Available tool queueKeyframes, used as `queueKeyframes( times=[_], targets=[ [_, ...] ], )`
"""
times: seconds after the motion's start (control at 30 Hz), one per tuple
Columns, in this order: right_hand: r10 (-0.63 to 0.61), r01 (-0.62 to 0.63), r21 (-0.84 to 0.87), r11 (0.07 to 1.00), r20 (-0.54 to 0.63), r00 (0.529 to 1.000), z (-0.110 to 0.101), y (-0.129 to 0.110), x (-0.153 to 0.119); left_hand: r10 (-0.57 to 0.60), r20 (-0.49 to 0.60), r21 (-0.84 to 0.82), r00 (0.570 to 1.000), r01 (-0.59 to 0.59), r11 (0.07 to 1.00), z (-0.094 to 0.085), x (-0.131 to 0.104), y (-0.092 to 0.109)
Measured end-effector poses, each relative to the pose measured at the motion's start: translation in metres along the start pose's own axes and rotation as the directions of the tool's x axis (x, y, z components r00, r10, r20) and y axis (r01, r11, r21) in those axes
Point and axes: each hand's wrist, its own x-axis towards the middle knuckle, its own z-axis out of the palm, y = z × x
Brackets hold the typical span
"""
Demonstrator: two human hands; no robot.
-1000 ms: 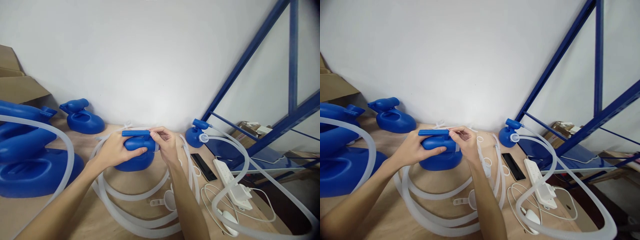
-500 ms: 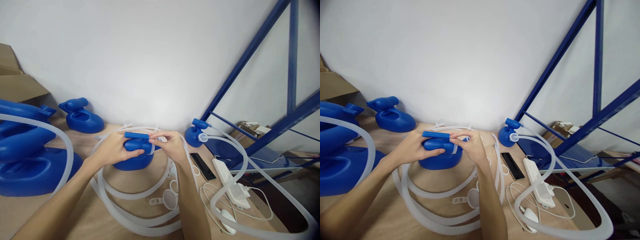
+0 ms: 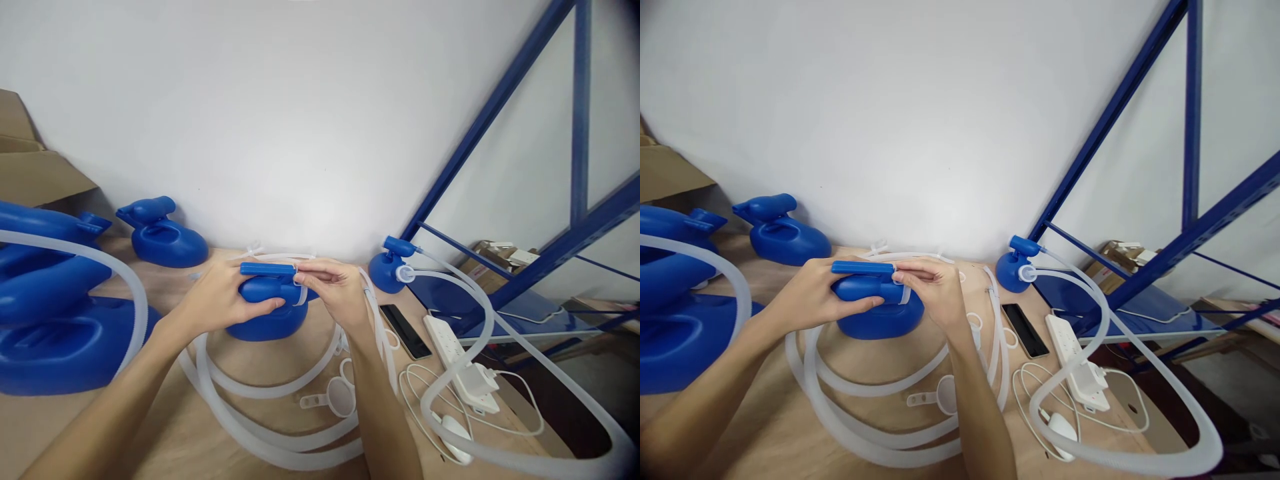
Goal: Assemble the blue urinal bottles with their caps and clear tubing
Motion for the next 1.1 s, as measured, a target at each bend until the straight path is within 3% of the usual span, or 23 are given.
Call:
queueKeyframes(
  times=[0.3, 0.53, 0.67, 0.77, 0.9, 1.03, 1.1],
  targets=[
    [-0.006, 0.006, 0.019, 1.000, 0.027, 1.000, 0.005, 0.005, 0.001, 0.031, -0.001, -0.024, 1.000, -0.031, 0.999, -0.003, 0.002, 0.003],
    [0.071, -0.078, 0.065, 0.995, 0.107, 0.992, 0.011, 0.024, 0.008, -0.071, -0.030, 0.093, 0.997, 0.073, 0.993, -0.007, -0.001, 0.008],
    [-0.022, 0.020, 0.037, 0.999, 0.058, 0.998, 0.018, 0.028, 0.009, -0.134, -0.050, 0.053, 0.990, 0.137, 0.989, -0.004, 0.000, 0.005],
    [-0.170, 0.169, -0.177, 0.970, 0.010, 0.985, 0.017, 0.021, 0.007, -0.171, -0.033, 0.027, 0.985, 0.172, 0.985, 0.002, 0.002, 0.001],
    [-0.273, 0.275, -0.519, 0.810, 0.082, 0.959, -0.002, 0.011, 0.005, -0.237, -0.021, 0.074, 0.971, 0.238, 0.968, 0.008, 0.004, -0.005],
    [-0.142, 0.205, -0.629, 0.750, 0.149, 0.979, -0.043, 0.012, 0.007, -0.377, -0.062, -0.073, 0.924, 0.372, 0.925, 0.005, 0.006, -0.011],
    [-0.041, 0.179, -0.651, 0.738, 0.222, 0.974, -0.064, 0.018, 0.009, -0.508, 0.028, -0.230, 0.861, 0.500, 0.835, 0.003, 0.006, -0.016]
  ],
)
